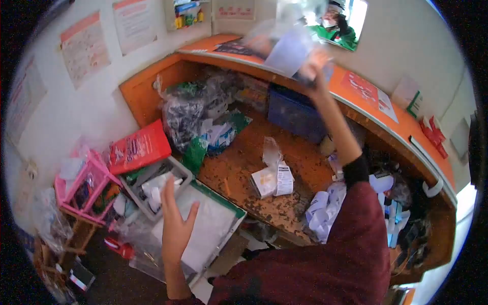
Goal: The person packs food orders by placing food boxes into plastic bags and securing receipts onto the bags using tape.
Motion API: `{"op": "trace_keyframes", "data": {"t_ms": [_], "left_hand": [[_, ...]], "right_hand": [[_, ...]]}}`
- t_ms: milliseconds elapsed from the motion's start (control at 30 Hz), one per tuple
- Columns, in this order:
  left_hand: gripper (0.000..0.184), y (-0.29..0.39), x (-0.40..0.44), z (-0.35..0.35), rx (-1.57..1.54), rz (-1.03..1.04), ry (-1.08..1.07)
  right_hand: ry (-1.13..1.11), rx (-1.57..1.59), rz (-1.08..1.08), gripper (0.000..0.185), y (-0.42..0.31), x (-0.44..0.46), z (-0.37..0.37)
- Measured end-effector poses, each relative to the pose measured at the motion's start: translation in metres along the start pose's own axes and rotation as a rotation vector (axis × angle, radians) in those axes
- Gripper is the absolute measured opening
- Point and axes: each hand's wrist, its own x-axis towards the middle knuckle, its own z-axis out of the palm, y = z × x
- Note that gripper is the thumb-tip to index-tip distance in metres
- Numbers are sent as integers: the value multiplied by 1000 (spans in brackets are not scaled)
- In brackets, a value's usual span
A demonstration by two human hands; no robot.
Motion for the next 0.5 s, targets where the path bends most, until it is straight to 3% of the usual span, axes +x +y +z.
{"op": "trace_keyframes", "data": {"t_ms": [33, 67, 100, 133, 167, 200, 367, 500], "left_hand": [[63, -17, -17, 9, -31, -83, -90], [63, -30, -35, 17, -33, -118, -78], [59, -42, -55, 22, -38, -229, -104], [56, -53, -74, 28, -46, -342, -128], [56, -68, -95, 32, -49, -391, -115], [53, -84, -119, 35, -15, -416, -129], [43, -115, -219, 8, 146, -693, -79], [32, -122, -248, -34, 177, -862, 99]], "right_hand": [[-81, -140, -163, 49, -15, 31, -21], [78, -128, -3, 47, -18, 87, -77], [-21, -91, -14, 47, -25, 97, -92], [-11, -131, 29, 51, -24, 155, -164], [202, -108, 54, 44, -38, 122, -127], [264, -163, 38, 43, -45, 114, -134], [330, -488, 52, 35, 20, 102, -208], [394, -903, -259, 29, 83, 38, -164]]}}
